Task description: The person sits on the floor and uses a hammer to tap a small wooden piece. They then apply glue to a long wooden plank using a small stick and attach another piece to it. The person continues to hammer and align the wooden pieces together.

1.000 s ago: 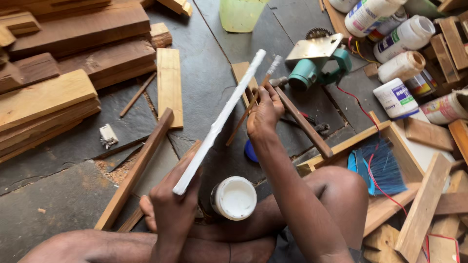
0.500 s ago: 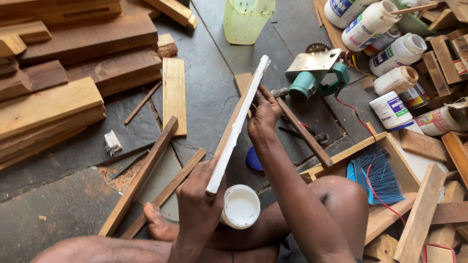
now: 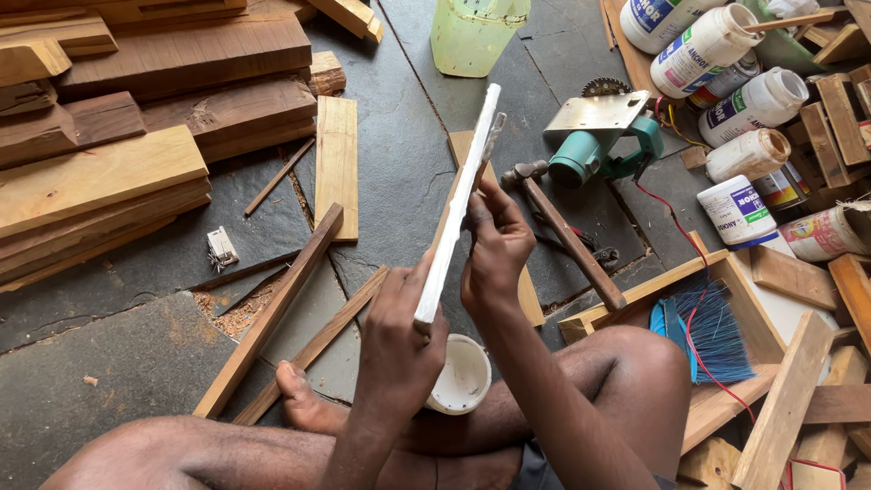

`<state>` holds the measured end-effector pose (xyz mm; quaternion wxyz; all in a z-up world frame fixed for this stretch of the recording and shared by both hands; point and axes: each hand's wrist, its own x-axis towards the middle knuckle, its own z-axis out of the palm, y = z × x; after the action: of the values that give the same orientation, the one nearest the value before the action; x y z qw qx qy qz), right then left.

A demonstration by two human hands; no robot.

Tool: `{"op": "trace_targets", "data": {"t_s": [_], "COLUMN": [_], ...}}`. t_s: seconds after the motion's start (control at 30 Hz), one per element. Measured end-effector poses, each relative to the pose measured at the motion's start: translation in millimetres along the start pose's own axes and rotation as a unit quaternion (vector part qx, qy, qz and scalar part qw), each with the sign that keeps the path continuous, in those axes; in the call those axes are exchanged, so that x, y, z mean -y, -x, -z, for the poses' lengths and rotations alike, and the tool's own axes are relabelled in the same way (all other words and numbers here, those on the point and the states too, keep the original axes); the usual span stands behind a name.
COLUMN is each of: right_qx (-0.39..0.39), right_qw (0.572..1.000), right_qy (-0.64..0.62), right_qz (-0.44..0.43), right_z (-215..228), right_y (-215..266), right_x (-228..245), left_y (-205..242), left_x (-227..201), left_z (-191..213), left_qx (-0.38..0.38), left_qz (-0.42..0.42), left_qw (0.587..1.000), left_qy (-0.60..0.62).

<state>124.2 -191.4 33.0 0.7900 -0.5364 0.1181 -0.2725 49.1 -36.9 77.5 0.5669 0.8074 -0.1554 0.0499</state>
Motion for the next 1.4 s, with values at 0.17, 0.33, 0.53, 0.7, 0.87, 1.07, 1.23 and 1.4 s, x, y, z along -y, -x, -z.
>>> {"op": "trace_targets", "data": {"t_s": [0.17, 0.33, 0.53, 0.7, 0.87, 1.07, 1.23, 1.4], "right_qx": [0.048, 0.093, 0.136, 0.170, 0.229, 0.312, 0.449, 0.595], "right_qw": [0.997, 0.990, 0.966, 0.957, 0.941, 0.936, 0.755, 0.616], "right_qy": [0.056, 0.091, 0.178, 0.182, 0.197, 0.054, 0.337, 0.361], "right_qz": [0.035, 0.059, 0.129, 0.150, 0.155, 0.151, 0.339, 0.370], "right_z": [-4.4, -13.3, -30.8, -35.9, -32.6, -9.9, 57.4, 112.1], "right_y": [27.1, 49.0, 71.6, 86.1, 92.3, 66.6, 40.6, 33.2], "right_x": [19.8, 34.9, 43.0, 49.6, 55.3, 95.3, 113.0, 78.5], "left_y": [-11.0, -24.4, -36.2, -37.6, -35.8, -36.8, -32.3, -24.6], "left_x": [-11.7, -15.1, -3.3, 5.0, 18.0, 26.1, 39.3, 56.9], "left_z": [0.1, 8.5, 22.5, 29.0, 34.2, 43.6, 63.8, 72.0], "left_qx": [0.026, 0.068, 0.054, 0.048, 0.102, 0.069, 0.157, 0.096], "left_qz": [0.023, 0.120, 0.061, 0.027, 0.086, -0.019, 0.218, 0.160], "left_qw": [0.998, 0.985, 0.984, 0.977, 0.959, 0.991, 0.936, 0.945], "left_qy": [0.046, 0.104, 0.160, 0.205, 0.249, 0.114, 0.227, 0.268]}}
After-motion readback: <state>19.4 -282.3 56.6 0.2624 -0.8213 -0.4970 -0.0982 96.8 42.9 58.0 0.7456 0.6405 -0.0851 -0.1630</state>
